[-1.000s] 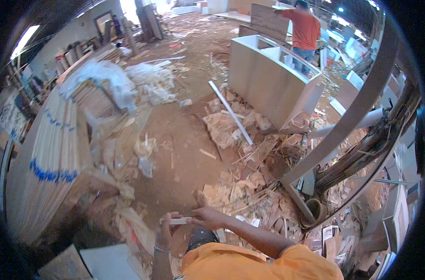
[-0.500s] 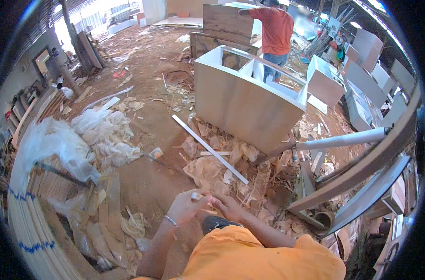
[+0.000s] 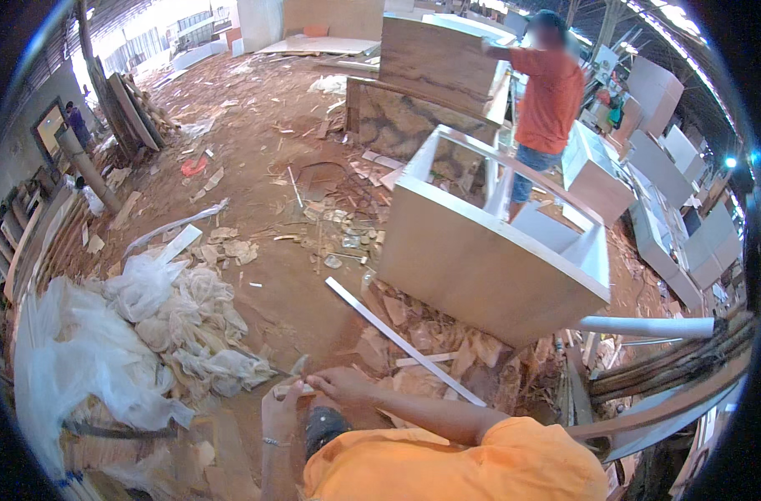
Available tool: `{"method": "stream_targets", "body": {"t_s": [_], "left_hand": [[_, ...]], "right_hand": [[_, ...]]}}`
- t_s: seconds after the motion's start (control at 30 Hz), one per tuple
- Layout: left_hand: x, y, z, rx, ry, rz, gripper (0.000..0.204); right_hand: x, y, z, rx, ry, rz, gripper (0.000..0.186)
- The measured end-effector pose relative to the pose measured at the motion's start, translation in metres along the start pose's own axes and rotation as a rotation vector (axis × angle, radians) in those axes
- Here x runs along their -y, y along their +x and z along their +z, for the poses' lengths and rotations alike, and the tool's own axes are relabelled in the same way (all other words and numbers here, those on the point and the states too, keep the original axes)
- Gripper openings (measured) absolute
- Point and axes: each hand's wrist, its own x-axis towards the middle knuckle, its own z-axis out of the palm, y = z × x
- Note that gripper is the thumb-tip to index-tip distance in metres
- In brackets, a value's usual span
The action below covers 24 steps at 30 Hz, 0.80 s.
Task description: The person applies adhesive to a small wooden block and then trims a piece of laminate or thin wood using a small saw and pliers.
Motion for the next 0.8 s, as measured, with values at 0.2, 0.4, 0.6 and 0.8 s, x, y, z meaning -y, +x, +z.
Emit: {"method": "stream_targets", "body": {"t_s": [0.2,0.4,0.6,0.8], "left_hand": [[-0.075,0.262,-0.03,0.096,0.103,0.062,0.037],[-0.263,0.449,0.034,0.518,0.396,0.16,0.043],[-0.392,0.614,0.157,0.921,0.824,0.284,0.042],[-0.457,0.807,0.202,0.759,0.55,0.262,0.051]], "right_hand": [[0.004,0.207,-0.105,-0.211,0.016,0.09,0.058],[0.03,0.328,-0.258,-0.451,0.449,0.138,0.053],[-0.044,0.41,-0.38,-0.701,0.398,0.123,0.056],[-0.039,0.538,-0.534,-0.578,0.403,0.144,0.06]]}}
